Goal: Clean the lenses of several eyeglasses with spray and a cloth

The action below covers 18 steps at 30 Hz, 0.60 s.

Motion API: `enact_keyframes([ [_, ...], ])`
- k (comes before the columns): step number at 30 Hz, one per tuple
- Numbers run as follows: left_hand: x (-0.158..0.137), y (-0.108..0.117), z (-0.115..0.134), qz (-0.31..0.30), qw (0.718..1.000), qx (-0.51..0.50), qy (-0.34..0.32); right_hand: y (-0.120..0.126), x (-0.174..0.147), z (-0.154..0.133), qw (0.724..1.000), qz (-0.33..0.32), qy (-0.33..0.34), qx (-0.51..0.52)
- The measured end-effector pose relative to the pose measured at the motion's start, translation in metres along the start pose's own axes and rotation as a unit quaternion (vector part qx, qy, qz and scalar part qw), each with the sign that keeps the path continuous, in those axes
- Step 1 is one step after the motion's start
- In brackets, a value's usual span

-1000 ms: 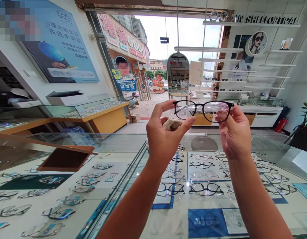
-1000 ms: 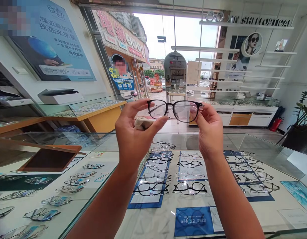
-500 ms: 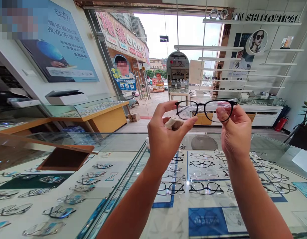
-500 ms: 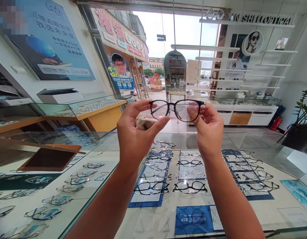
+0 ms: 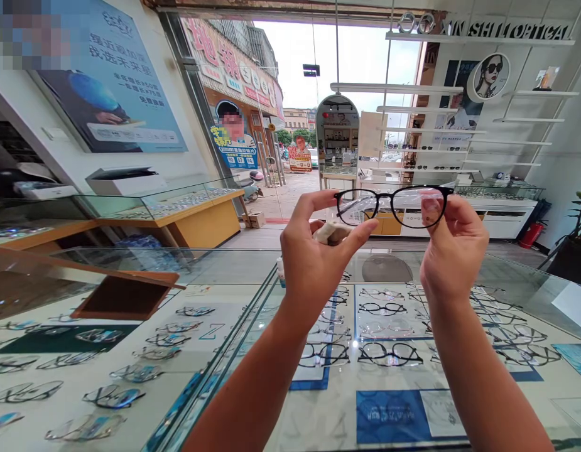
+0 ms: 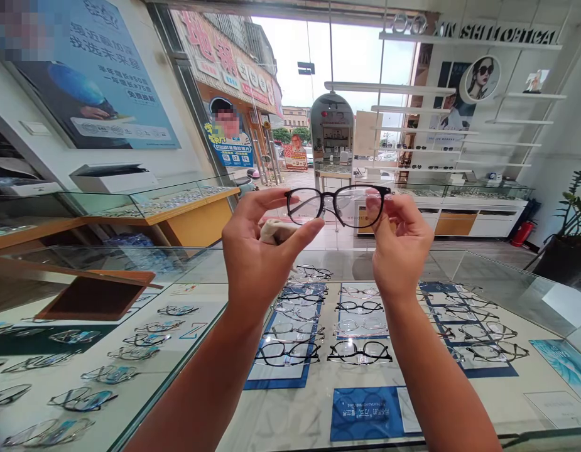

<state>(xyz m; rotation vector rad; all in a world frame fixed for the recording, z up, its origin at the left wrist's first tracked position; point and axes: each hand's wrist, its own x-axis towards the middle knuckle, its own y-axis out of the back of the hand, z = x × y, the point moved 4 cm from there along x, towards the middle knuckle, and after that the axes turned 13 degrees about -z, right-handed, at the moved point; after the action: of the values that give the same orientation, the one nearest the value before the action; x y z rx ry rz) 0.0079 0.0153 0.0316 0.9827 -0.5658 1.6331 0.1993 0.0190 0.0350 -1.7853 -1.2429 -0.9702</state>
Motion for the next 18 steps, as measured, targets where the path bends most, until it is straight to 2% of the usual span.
enact_keyframes([
  [8, 0.0001, 0.0018, -0.0018, 0.002, 1.000, 0.013, 0.004, 0.0030, -0.0033, 0.0028, 0.998, 0.031, 0.046, -0.042],
  [13, 0.0009, 0.0032, -0.0014, 0.008, 1.000, 0.023, -0.006, 0.0059, -0.0023, 0.0003, 0.995, 0.036, 0.044, -0.082],
  [18, 0.0000, 0.0049, 0.0007, 0.023, 0.999, 0.032, -0.015, 0.0067, -0.0026, -0.0046, 0.997, 0.043, 0.042, -0.057],
])
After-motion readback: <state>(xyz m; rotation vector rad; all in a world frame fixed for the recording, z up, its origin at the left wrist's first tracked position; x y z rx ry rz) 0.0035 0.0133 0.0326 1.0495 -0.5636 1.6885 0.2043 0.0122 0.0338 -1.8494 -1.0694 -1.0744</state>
